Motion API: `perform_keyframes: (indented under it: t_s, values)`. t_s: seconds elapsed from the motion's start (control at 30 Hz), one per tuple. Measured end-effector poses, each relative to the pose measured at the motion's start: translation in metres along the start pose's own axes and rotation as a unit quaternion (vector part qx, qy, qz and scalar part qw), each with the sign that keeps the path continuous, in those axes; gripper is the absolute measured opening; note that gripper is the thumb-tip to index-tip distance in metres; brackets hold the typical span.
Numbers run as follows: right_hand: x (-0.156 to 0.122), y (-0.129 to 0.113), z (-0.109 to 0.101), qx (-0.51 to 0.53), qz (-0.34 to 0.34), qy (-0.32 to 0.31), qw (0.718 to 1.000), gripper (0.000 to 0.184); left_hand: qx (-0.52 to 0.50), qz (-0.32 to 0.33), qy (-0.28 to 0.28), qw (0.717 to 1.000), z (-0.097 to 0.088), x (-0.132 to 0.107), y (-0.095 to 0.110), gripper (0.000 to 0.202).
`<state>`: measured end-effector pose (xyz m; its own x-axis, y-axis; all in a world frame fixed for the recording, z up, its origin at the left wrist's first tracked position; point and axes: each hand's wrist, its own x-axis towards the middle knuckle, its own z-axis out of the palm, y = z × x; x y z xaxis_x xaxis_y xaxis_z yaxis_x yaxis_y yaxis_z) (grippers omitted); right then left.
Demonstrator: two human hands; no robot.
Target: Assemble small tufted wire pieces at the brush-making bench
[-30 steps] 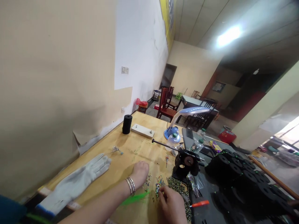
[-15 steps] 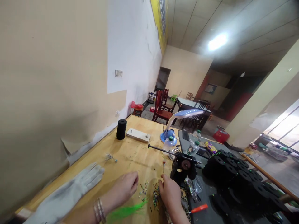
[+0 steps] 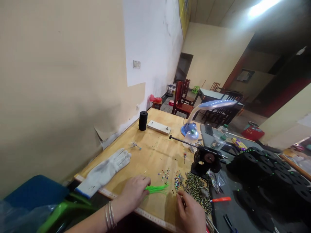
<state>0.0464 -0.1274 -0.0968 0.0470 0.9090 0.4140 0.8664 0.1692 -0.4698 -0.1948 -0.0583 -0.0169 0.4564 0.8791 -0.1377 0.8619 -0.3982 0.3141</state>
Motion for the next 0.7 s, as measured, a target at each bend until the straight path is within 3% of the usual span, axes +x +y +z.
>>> perform_keyframes:
  t_s: [0.13, 0.2, 0.3, 0.53, 0.7]
  values:
    - [-0.023, 0.007, 0.007, 0.043, -0.015, 0.025, 0.999, 0.027, 0.013, 0.016, 0.049, 0.999, 0.003, 0.002, 0.011, 0.026]
    - [-0.032, 0.005, 0.010, 0.067, -0.004, 0.040, 0.997, 0.029, 0.033, 0.003, 0.036, 0.999, 0.007, 0.008, 0.017, 0.029]
    - [-0.040, 0.001, 0.014, 0.101, 0.005, 0.055, 0.993, 0.031, 0.071, -0.006, -0.008, 0.997, 0.015, 0.019, 0.022, 0.016]
    - [-0.049, 0.001, 0.017, 0.162, 0.012, 0.075, 0.984, 0.032, 0.126, 0.078, -0.055, 0.987, 0.031, 0.028, 0.020, 0.028]
    - [-0.051, 0.000, 0.017, 0.203, 0.037, 0.079, 0.975, 0.035, 0.129, 0.107, -0.060, 0.984, 0.030, 0.027, 0.018, 0.026]
